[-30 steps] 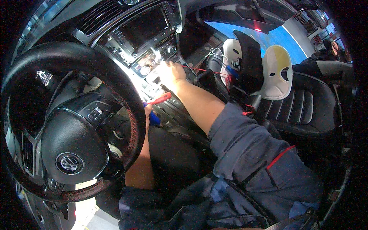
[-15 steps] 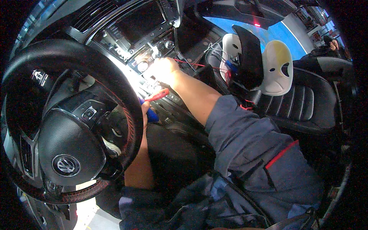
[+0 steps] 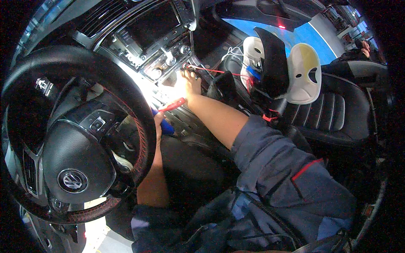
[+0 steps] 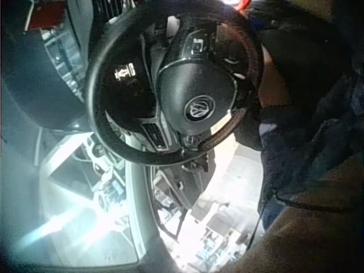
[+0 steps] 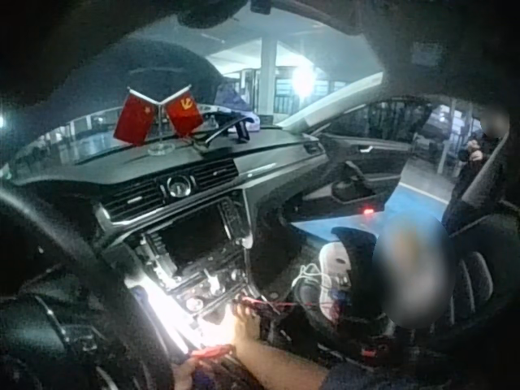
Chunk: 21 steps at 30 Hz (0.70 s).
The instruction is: The person works inside a car, using a portable work light and a red-handled screwdriver to connect wires and secure components in the center console area. They manipulate red and black wires and adjust parts of the dashboard while seated in the driver's seat.
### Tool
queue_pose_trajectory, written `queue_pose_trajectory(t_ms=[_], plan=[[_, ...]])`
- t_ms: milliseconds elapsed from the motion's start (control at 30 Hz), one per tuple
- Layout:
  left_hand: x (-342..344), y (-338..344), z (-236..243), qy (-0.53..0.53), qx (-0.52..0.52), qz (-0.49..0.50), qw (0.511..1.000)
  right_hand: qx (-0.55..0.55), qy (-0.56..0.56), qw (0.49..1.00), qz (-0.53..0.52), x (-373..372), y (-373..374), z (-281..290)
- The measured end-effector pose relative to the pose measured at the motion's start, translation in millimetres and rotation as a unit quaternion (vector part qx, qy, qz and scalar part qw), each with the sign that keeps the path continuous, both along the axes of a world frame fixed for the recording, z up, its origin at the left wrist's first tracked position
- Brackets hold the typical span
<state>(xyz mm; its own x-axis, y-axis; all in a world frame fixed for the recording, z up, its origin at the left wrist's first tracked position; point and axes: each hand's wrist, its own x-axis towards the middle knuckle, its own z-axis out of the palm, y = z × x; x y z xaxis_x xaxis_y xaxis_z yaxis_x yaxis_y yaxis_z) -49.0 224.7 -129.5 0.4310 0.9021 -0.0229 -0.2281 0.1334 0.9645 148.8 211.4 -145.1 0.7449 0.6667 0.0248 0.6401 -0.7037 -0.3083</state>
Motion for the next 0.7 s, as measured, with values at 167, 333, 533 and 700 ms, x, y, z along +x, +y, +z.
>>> queue_pose_trajectory(t_ms=[167,333,533,700], plan=[[-2,4,-6,0.024,-0.013,0.007,1.0,-0.033,0.031,0.999,-0.008,9,12,7],[-2,13,-7,0.048,0.1,0.025,0.993,-0.056,0.08,0.995,-0.032,11,19,9],[-6,1,-2,0.132,0.105,0.053,0.984,-0.064,0.116,0.991,-0.008,15,14,17],[-4,6,-11,0.114,0.094,0.013,0.989,-0.214,0.118,0.907,0.344,27,7,76]])
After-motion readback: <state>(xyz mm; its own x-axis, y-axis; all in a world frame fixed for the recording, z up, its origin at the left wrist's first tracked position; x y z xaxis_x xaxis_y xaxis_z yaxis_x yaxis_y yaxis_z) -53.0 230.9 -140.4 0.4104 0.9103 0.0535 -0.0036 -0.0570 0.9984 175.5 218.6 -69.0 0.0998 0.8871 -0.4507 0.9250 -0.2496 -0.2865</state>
